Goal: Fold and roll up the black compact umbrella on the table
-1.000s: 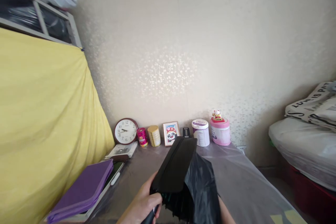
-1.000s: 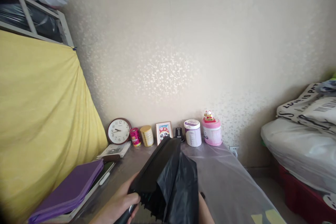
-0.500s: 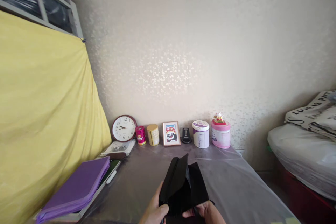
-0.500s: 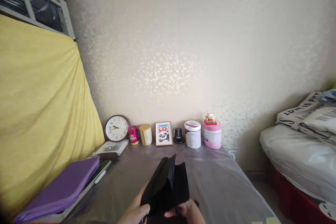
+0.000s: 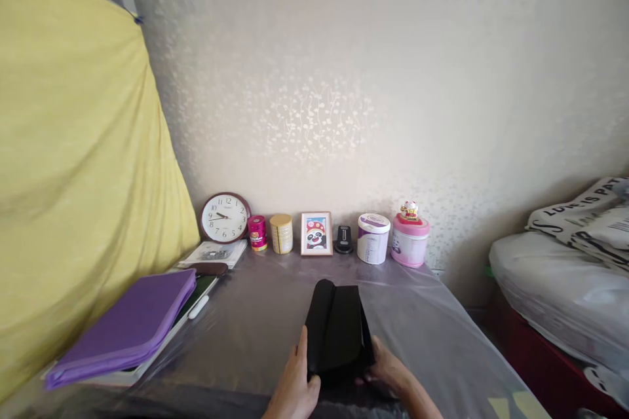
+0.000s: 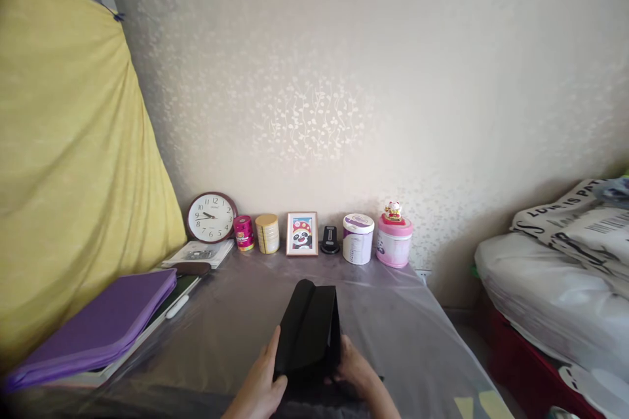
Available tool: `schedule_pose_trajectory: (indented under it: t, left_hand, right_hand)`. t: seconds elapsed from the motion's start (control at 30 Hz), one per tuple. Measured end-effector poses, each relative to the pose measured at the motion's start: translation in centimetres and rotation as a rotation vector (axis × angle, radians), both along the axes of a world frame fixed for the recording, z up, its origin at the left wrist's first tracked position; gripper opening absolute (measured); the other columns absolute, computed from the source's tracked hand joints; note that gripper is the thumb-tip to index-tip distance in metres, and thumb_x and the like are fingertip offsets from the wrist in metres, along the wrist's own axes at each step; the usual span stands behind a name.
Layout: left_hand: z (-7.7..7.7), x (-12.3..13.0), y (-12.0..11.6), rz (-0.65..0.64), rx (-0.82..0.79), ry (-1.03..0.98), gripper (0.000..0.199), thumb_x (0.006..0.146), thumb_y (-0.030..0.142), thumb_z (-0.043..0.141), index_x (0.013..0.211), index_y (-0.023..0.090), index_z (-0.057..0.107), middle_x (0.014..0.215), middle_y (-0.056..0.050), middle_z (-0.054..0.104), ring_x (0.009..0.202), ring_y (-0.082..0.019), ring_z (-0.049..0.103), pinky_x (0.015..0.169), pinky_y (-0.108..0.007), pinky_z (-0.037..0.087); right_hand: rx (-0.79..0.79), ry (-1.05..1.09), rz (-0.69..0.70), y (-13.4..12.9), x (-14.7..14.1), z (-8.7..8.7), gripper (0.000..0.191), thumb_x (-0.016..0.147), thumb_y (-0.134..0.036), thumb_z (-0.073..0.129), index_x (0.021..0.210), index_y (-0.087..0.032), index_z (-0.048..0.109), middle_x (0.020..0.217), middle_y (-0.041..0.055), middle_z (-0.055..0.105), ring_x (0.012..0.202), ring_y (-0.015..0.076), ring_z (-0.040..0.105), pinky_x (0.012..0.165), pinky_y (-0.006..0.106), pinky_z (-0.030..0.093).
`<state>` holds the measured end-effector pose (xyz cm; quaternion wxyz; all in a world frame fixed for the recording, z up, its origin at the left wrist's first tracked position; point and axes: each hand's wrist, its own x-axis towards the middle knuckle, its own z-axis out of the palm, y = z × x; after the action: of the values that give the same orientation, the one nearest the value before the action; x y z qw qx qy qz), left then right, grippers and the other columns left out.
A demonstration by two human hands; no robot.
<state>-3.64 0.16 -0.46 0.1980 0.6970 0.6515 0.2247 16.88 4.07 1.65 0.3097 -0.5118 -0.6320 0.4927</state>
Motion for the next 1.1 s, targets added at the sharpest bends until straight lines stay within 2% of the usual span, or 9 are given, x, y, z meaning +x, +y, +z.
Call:
schedule_pose_trajectory:
  t: [0.1, 0.2, 0.3, 0.4, 0.57, 0.7, 0.87, 0.97, 1.1]
  left_hand:
    - [0.7, 0.5, -0.3, 0.006, -0.054, 0.035, 0.08, 0.072, 0.005, 0.038, 0.142, 0.011, -0.001, 0.132, -0.016, 0.044, 0.105, -0.016, 0.056, 0.086, -0.023, 0.042]
    - [2.0, 1.0, -0.7, 0.013, -0.093, 0.12, 0.08, 0.074, 0.006, 0.038, 0.141, 0.012, -0.004, 0.127, -0.017, 0.046, 0.091, -0.018, 0.061, 0.077, -0.025, 0.045]
    - [3.0, 1.4, -1.1, 0.009, -0.103, 0.187, 0.079, 0.075, 0.006, 0.038, 0.141, 0.012, -0.004, 0.128, -0.021, 0.044, 0.088, -0.019, 0.062, 0.074, -0.028, 0.045]
    - [3.6, 1.7, -1.1, 0.022, -0.142, 0.222, 0.078, 0.077, 0.006, 0.038, 0.141, 0.012, -0.006, 0.131, -0.024, 0.04, 0.089, -0.021, 0.062, 0.074, -0.029, 0.045]
    - [4.0, 1.9, -1.0, 0.032, -0.194, 0.279, 0.081, 0.077, 0.01, 0.044, 0.141, 0.014, -0.004, 0.13, -0.022, 0.041, 0.089, -0.022, 0.062, 0.072, -0.029, 0.045]
    - [4.0, 2.0, -1.1, 0.05, -0.154, 0.34, 0.081, 0.074, 0.01, 0.046, 0.142, 0.013, 0.001, 0.124, -0.019, 0.047, 0.091, -0.022, 0.06, 0.076, -0.03, 0.044]
    - [3.8, 2.2, -1.2, 0.078, -0.107, 0.39, 0.079, 0.072, 0.009, 0.048, 0.141, 0.012, 0.01, 0.118, -0.016, 0.051, 0.103, -0.025, 0.053, 0.087, -0.037, 0.04]
    - [3.4, 2.2, -1.1, 0.092, -0.066, 0.394, 0.076, 0.069, 0.01, 0.05, 0.139, 0.012, 0.021, 0.116, -0.014, 0.053, 0.108, -0.027, 0.049, 0.092, -0.039, 0.036]
    - [2.6, 2.0, -1.0, 0.07, -0.049, 0.381, 0.062, 0.071, 0.016, 0.048, 0.132, 0.01, 0.038, 0.127, -0.015, 0.048, 0.118, -0.029, 0.042, 0.1, -0.041, 0.03]
  right_hand:
    - [0.289, -0.218, -0.325, 1.2, 1.8, 1.3, 0.025, 0.069, -0.029, 0.044, 0.08, -0.02, 0.065, 0.084, 0.0085, 0.07, 0.086, 0.025, 0.064, 0.078, 0.035, 0.048]
    - [0.359, -0.297, -0.441, 1.7, 2.1, 2.7, 0.031, 0.077, -0.039, 0.037, 0.079, -0.022, 0.063, 0.077, 0.007, 0.068, 0.076, 0.0228, 0.064, 0.071, 0.032, 0.049]
    - [0.315, -0.318, -0.409, 1.4, 1.4, 3.5, 0.038, 0.081, -0.048, 0.034, 0.078, -0.022, 0.061, 0.07, 0.0057, 0.067, 0.064, 0.0208, 0.063, 0.059, 0.029, 0.047]
    - [0.28, -0.329, -0.403, 1.4, 0.8, 3.4, 0.038, 0.08, -0.051, 0.039, 0.08, -0.021, 0.062, 0.07, 0.0056, 0.066, 0.063, 0.0199, 0.063, 0.054, 0.026, 0.045]
    - [0.147, -0.265, -0.406, 2.3, 0.7, 2.8, 0.025, 0.072, -0.038, 0.051, 0.08, -0.017, 0.061, 0.068, 0.0026, 0.062, 0.055, 0.016, 0.057, 0.04, 0.022, 0.038]
    - [0.139, -0.001, -0.298, 3.0, -0.4, 3.9, 0.021, 0.07, -0.037, 0.054, 0.07, -0.017, 0.058, 0.049, -0.0052, 0.048, 0.046, 0.0101, 0.047, 0.04, 0.019, 0.032]
    - [0.047, 0.314, -0.204, 4.0, -4.1, 5.1, 0.031, 0.066, -0.044, 0.061, 0.082, -0.017, 0.058, 0.055, -0.0054, 0.052, 0.048, 0.0094, 0.048, 0.042, 0.019, 0.034]
    - [0.027, 0.399, -0.194, 5.0, -6.4, 4.8, 0.035, 0.062, -0.045, 0.065, 0.082, -0.017, 0.057, 0.05, -0.0077, 0.047, 0.045, 0.0079, 0.044, 0.042, 0.019, 0.032]
    - [0.017, 0.419, -0.191, 6.3, -8.8, 3.7, 0.039, 0.059, -0.046, 0.067, 0.083, -0.017, 0.057, 0.051, -0.0076, 0.048, 0.046, 0.0085, 0.046, 0.045, 0.021, 0.035]
